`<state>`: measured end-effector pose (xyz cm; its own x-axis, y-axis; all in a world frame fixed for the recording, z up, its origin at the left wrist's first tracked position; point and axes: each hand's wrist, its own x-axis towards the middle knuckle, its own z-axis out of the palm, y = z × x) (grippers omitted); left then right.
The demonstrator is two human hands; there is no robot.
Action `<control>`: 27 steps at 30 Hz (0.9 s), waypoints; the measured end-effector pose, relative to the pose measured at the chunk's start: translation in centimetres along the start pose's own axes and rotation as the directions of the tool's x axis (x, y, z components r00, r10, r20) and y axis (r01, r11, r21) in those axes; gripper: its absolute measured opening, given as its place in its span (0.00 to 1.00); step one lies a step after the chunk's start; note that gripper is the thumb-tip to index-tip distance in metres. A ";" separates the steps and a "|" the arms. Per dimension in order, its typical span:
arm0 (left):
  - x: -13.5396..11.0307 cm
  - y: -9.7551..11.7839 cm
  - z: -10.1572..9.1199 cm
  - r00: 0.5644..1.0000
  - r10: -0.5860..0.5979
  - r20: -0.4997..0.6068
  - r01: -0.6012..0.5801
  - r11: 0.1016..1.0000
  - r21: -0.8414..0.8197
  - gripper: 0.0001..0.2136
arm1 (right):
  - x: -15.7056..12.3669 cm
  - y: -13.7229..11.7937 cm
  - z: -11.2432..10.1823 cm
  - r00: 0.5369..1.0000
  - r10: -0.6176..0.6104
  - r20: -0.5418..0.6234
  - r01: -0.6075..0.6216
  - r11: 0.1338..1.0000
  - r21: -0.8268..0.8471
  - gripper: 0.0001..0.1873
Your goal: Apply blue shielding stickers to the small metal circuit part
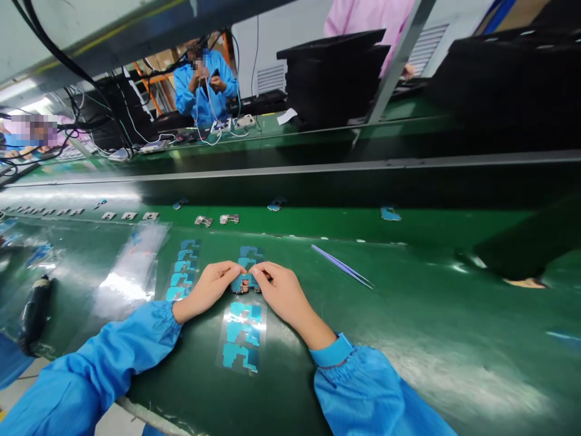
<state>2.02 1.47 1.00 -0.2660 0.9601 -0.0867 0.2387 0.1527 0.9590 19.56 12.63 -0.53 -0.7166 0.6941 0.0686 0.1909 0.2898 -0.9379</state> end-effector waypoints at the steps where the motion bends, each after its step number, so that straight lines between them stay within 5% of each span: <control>1: 0.1 -0.2 0.0 1.000 0.004 -0.018 -0.004 1.000 0.010 0.22 | 0.0 0.0 0.0 1.000 0.007 -0.008 -0.007 1.000 0.009 0.21; 6: 0.3 -0.9 0.1 0.998 0.023 -0.051 -0.021 0.999 0.031 0.19 | -0.1 0.1 0.0 0.999 0.035 -0.027 -0.033 0.998 0.053 0.26; 19: 0.2 -1.1 0.0 0.999 0.034 -0.029 -0.035 0.999 -0.037 0.21 | 0.2 1.4 0.6 0.999 0.008 0.034 -0.013 0.989 0.145 0.20; 27: -0.9 1.6 0.0 0.999 0.029 0.025 -0.026 0.994 -0.108 0.24 | -0.5 -1.1 1.3 1.000 -0.013 0.020 0.011 0.991 0.131 0.17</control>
<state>2.63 0.82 2.63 -0.2353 0.9697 -0.0659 0.1437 0.1017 0.9844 18.87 11.10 0.01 -0.7321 0.6771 0.0743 0.0937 0.2081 -0.9736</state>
